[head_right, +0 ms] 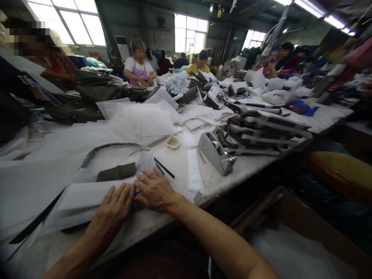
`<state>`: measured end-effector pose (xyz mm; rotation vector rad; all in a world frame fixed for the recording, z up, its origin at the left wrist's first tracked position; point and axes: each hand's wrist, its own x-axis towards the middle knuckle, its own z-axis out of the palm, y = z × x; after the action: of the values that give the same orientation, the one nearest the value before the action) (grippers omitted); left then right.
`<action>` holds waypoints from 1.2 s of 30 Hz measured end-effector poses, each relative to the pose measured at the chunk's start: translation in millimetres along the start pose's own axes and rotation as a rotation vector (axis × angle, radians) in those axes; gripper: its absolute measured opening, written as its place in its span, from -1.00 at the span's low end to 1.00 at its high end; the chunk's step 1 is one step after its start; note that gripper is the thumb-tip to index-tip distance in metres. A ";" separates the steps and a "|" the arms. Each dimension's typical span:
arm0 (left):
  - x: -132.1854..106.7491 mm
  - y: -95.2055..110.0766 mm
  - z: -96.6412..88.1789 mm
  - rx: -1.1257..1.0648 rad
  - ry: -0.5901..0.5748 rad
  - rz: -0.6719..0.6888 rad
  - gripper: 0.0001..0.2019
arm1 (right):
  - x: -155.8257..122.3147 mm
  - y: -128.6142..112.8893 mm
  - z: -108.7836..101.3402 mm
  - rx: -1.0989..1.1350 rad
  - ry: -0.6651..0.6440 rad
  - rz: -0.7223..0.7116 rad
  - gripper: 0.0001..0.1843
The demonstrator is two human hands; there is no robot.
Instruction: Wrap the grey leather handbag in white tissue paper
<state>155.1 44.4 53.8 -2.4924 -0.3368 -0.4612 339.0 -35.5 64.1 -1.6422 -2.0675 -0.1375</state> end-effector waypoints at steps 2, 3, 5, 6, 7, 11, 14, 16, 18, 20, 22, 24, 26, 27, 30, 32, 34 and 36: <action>4.7 -3.3 -0.2 0.051 0.032 0.050 -0.55 | -2.1 -3.0 -8.6 -0.006 -0.017 0.044 -0.53; 6.6 -5.0 0.2 0.068 0.050 0.067 -0.56 | -4.3 -4.0 -12.8 -0.005 -0.019 0.071 -0.54; 9.2 -8.1 1.8 0.077 0.081 0.089 -0.58 | -11.2 -4.5 -20.1 -0.004 -0.009 0.122 -0.52; 10.0 -9.4 3.1 0.071 0.095 0.094 -0.59 | -15.6 -4.0 -22.5 -0.006 -0.004 0.143 -0.49; 10.5 -10.4 4.4 0.061 0.107 0.097 -0.59 | -20.2 -3.0 -24.0 -0.012 -0.003 0.153 -0.44; 10.2 -12.2 8.0 0.030 0.112 0.088 -0.61 | -32.4 0.7 -19.6 -0.087 -0.014 0.147 -0.19; 8.5 -13.1 9.1 0.005 0.105 0.077 -0.62 | -29.2 2.5 -10.4 -0.176 0.032 0.113 -0.23; 7.2 -14.6 9.8 -0.023 0.099 0.074 -0.62 | -22.8 4.9 -5.3 -0.238 0.085 0.036 -0.35; 5.9 -16.6 10.5 -0.061 0.092 0.072 -0.62 | -15.7 9.5 -2.2 -0.279 0.132 -0.058 -0.48; 4.7 -17.9 10.5 -0.099 0.087 0.063 -0.61 | -9.8 15.9 -0.5 -0.281 0.151 -0.139 -0.56; 3.9 -17.5 9.7 -0.119 0.082 0.041 -0.60 | -6.2 22.2 1.0 -0.247 0.144 -0.195 -0.59; 4.0 -15.2 8.7 -0.120 0.074 0.006 -0.61 | -5.1 26.6 2.4 -0.186 0.117 -0.216 -0.57; 4.8 -11.9 8.7 -0.126 0.078 -0.030 -0.62 | -5.8 28.1 2.1 -0.120 0.085 -0.204 -0.50; 5.4 -10.3 9.3 -0.134 0.087 -0.048 -0.63 | -6.3 28.1 0.5 -0.086 0.068 -0.190 -0.46; 6.2 -6.4 12.5 -0.167 0.146 -0.116 -0.63 | -5.8 30.7 -13.3 0.054 0.004 -0.151 -0.40; 5.5 -4.9 14.3 -0.184 0.174 -0.152 -0.61 | -0.9 39.9 -28.5 0.145 -0.007 -0.077 -0.37; 4.0 -4.5 15.1 -0.195 0.184 -0.168 -0.59 | 8.8 58.3 -43.2 0.108 0.016 0.082 -0.45; 2.6 -4.9 14.8 -0.205 0.188 -0.173 -0.58 | 22.0 84.0 -52.0 -0.060 0.027 0.291 -0.52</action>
<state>159.6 57.4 45.8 -2.6008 -0.4507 -0.8318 430.5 -12.7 100.5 -1.9446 -1.7965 -0.1235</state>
